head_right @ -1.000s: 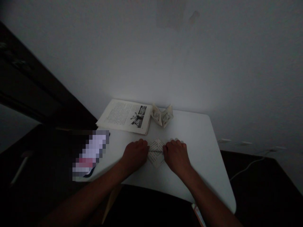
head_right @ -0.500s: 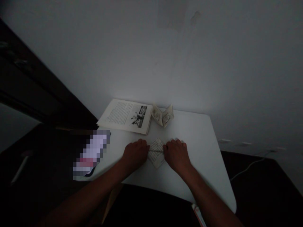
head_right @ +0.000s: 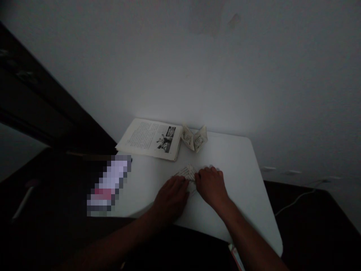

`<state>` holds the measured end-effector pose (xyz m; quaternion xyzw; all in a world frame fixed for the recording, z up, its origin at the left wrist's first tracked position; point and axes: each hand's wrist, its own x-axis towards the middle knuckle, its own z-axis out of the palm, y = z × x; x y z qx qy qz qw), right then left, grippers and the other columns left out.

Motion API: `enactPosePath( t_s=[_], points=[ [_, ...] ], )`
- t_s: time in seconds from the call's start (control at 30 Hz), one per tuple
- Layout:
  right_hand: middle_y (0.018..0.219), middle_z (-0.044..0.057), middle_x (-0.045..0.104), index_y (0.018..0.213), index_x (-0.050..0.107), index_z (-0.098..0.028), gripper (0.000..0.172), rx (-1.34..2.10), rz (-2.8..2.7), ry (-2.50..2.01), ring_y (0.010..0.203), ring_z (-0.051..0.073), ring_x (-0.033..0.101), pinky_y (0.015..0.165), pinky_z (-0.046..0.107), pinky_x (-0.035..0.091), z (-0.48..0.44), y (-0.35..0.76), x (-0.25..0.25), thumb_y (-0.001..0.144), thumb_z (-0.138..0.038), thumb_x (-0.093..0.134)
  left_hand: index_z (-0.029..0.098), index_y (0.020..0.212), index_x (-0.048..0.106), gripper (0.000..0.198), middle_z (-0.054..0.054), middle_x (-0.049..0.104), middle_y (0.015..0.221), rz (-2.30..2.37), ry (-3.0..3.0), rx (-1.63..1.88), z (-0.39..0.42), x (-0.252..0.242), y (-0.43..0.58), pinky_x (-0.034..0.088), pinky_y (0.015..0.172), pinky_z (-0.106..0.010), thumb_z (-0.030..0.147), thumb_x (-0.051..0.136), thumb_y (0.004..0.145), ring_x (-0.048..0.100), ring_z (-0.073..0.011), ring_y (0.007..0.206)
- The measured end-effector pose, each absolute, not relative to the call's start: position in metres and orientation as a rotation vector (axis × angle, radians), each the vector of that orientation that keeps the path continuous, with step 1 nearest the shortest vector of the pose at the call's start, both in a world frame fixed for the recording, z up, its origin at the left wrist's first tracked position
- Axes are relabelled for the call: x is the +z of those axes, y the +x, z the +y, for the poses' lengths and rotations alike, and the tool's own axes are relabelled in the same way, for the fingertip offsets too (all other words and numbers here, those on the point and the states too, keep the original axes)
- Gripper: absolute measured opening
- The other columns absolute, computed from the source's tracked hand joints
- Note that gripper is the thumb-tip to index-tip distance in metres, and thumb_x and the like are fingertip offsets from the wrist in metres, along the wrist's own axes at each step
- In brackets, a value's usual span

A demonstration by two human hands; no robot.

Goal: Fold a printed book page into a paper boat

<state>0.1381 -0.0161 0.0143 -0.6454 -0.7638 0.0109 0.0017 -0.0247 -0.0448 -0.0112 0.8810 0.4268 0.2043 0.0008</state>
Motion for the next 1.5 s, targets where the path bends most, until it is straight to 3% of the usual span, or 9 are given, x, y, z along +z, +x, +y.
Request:
enactPosePath(
  t_s=[0.63, 1.23, 1.5],
  points=[
    [0.084, 0.009, 0.066, 0.077, 0.062, -0.017, 0.029, -0.019, -2.400, -2.008, 0.087, 0.025, 0.056, 0.071, 0.036, 0.032, -0.015, 0.139, 0.013, 0.090, -0.029, 0.039, 0.007, 0.116, 0.051, 0.038, -0.016, 0.054, 0.115, 1.368, 2.732, 0.618, -0.047, -0.018, -0.013, 0.039, 0.097, -0.044, 0.027, 0.044, 0.085, 0.047, -0.0287, 0.108],
    [0.084, 0.008, 0.066, 0.077, 0.062, -0.017, 0.033, 0.052, -2.411, -2.055, 0.087, 0.024, 0.056, 0.072, 0.037, 0.030, -0.015, 0.139, 0.015, 0.091, -0.033, 0.037, 0.006, 0.112, 0.052, 0.044, -0.015, 0.055, 0.111, 1.316, 2.707, 0.620, -0.042, -0.013, -0.053, 0.043, 0.093, -0.039, 0.037, 0.053, 0.080, 0.047, -0.0277, 0.108],
    [0.086, 0.009, 0.066, 0.079, 0.062, -0.016, 0.033, 0.054, -2.429, -2.068, 0.089, 0.025, 0.056, 0.072, 0.036, 0.031, -0.014, 0.137, 0.017, 0.090, -0.033, 0.037, 0.007, 0.107, 0.053, 0.039, -0.017, 0.055, 0.109, 1.278, 2.787, 0.645, -0.040, -0.005, -0.047, 0.040, 0.096, -0.044, 0.036, 0.050, 0.080, 0.048, -0.0293, 0.108]
  ],
)
